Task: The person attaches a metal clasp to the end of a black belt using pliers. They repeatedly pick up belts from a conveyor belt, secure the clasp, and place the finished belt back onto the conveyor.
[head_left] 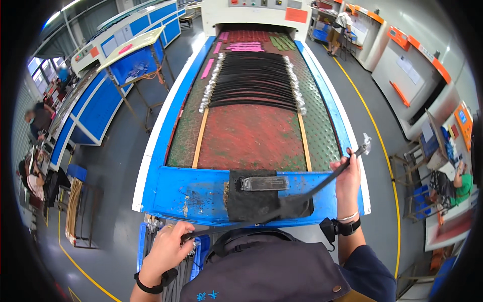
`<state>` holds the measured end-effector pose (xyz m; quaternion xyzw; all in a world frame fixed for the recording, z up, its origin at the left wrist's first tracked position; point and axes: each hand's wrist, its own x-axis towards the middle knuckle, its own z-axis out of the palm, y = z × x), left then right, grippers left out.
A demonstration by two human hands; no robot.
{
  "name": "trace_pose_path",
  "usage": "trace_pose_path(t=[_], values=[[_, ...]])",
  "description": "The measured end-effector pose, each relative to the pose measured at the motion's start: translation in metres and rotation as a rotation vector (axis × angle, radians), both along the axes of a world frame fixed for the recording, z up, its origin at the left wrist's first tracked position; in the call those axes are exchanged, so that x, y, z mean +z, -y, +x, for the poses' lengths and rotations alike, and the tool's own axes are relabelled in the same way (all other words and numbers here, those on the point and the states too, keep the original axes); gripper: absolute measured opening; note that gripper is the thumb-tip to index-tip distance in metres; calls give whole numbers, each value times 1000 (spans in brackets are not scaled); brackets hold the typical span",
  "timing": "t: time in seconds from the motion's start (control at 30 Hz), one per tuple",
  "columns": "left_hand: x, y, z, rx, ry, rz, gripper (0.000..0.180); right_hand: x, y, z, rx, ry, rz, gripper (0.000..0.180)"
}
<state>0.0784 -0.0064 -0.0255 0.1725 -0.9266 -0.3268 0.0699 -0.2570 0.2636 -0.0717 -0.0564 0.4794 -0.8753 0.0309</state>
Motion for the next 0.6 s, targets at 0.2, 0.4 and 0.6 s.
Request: trace_pose_path(t=[0.2,0.4,0.6], values=[[22,-6,-30,-292,-227,-406,11,17,27,25,373,-379,628,25],[33,-45,-86,-628,-318,-642,9,40,62,106,1079,-706,837,11],[11,-30,-89,-587,-198,-331,12,49,56,119,793,-1088,922,25]])
